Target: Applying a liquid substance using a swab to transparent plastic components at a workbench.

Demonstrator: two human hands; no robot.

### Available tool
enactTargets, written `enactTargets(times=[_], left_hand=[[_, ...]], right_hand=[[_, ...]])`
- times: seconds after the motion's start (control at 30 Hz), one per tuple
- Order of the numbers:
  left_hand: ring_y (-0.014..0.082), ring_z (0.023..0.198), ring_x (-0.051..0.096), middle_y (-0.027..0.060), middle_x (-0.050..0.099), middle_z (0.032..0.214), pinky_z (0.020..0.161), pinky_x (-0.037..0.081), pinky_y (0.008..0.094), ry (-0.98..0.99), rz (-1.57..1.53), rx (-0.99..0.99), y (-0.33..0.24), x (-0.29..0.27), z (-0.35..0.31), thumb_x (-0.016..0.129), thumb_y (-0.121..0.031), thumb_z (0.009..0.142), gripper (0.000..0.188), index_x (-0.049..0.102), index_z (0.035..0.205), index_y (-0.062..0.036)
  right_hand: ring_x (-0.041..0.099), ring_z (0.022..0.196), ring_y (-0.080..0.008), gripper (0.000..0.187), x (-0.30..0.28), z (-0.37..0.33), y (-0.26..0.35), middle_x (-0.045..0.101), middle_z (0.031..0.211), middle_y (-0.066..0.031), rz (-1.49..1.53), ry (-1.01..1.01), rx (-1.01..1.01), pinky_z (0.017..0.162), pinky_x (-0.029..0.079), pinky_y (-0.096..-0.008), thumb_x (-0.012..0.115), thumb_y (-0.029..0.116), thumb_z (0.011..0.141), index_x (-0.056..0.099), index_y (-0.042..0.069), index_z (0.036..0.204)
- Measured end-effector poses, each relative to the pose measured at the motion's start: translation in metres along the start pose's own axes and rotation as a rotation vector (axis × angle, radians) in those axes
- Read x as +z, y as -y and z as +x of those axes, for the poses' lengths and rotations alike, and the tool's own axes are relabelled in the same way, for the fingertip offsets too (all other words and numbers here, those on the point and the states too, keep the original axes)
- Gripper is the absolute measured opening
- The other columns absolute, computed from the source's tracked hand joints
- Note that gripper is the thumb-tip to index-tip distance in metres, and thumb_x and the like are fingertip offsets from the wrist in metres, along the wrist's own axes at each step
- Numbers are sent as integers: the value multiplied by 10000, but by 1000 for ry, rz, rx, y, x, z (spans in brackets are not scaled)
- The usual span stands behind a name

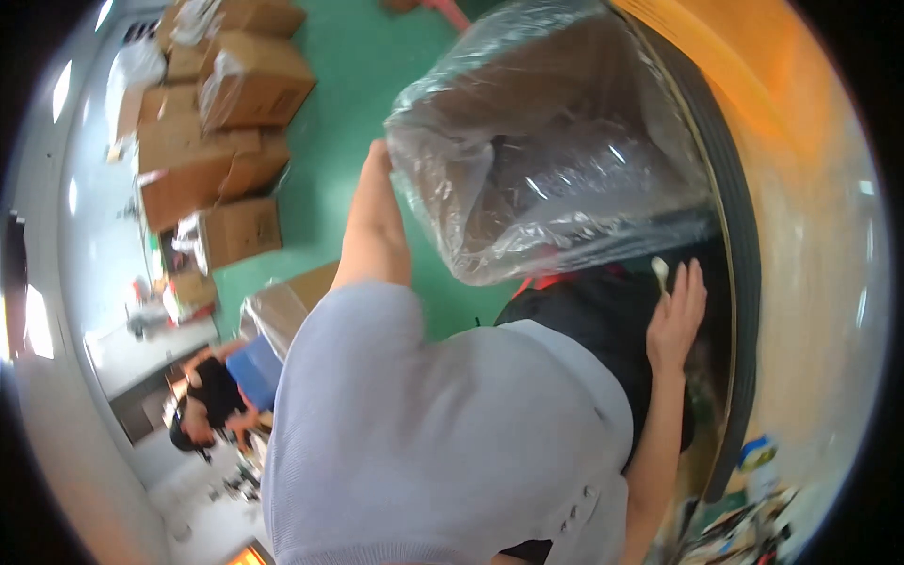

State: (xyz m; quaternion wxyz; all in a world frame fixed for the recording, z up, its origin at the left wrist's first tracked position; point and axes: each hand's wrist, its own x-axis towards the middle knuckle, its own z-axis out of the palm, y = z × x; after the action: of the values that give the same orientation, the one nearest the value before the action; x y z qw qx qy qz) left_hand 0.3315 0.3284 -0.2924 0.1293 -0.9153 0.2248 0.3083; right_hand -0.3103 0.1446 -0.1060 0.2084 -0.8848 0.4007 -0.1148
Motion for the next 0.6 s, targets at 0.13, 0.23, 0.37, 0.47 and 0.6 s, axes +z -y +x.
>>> enactTargets(times=[0.13,0.23,0.37,0.47,0.6], left_hand=[[250,1120,545,65,575,1213,891,448,384,-426,168,174,8,4,9,431,-492,859,533,551,1215,-114],[303,883,630,175,647,970,757,494,431,-499,-555,-225,-36,-33,-2,591,-174,732,233,666,899,-31],[302,767,603,127,653,757,735,471,385,-1415,-647,380,-142,-151,-97,541,-49,621,177,669,744,-46],[317,976,541,153,598,998,838,440,407,-969,-425,753,-237,-165,-161,499,-119,848,202,608,1001,-47],[348,905,547,179,594,953,767,442,428,-965,-535,1122,-350,-118,-128,486,-95,816,188,613,943,-37]], right_hand=[[297,1300,-329,435,-5,-4,17,319,1413,-157,13,-1,-8,1072,215,-421,396,72,900,370,0,1328],[302,1296,-330,433,-8,-18,7,326,1407,-159,-23,-14,44,1071,220,-411,396,57,895,377,-3,1324],[320,1283,-333,422,-13,-30,4,353,1383,-170,-3,-45,90,1062,237,-407,409,40,884,398,-14,1301],[327,1278,-333,417,-13,-37,2,369,1368,-179,30,-64,97,1058,241,-409,423,43,873,416,-20,1286],[380,1240,-334,375,-23,-37,11,412,1327,-179,37,-79,67,1048,280,-384,386,51,899,438,-22,1263]])
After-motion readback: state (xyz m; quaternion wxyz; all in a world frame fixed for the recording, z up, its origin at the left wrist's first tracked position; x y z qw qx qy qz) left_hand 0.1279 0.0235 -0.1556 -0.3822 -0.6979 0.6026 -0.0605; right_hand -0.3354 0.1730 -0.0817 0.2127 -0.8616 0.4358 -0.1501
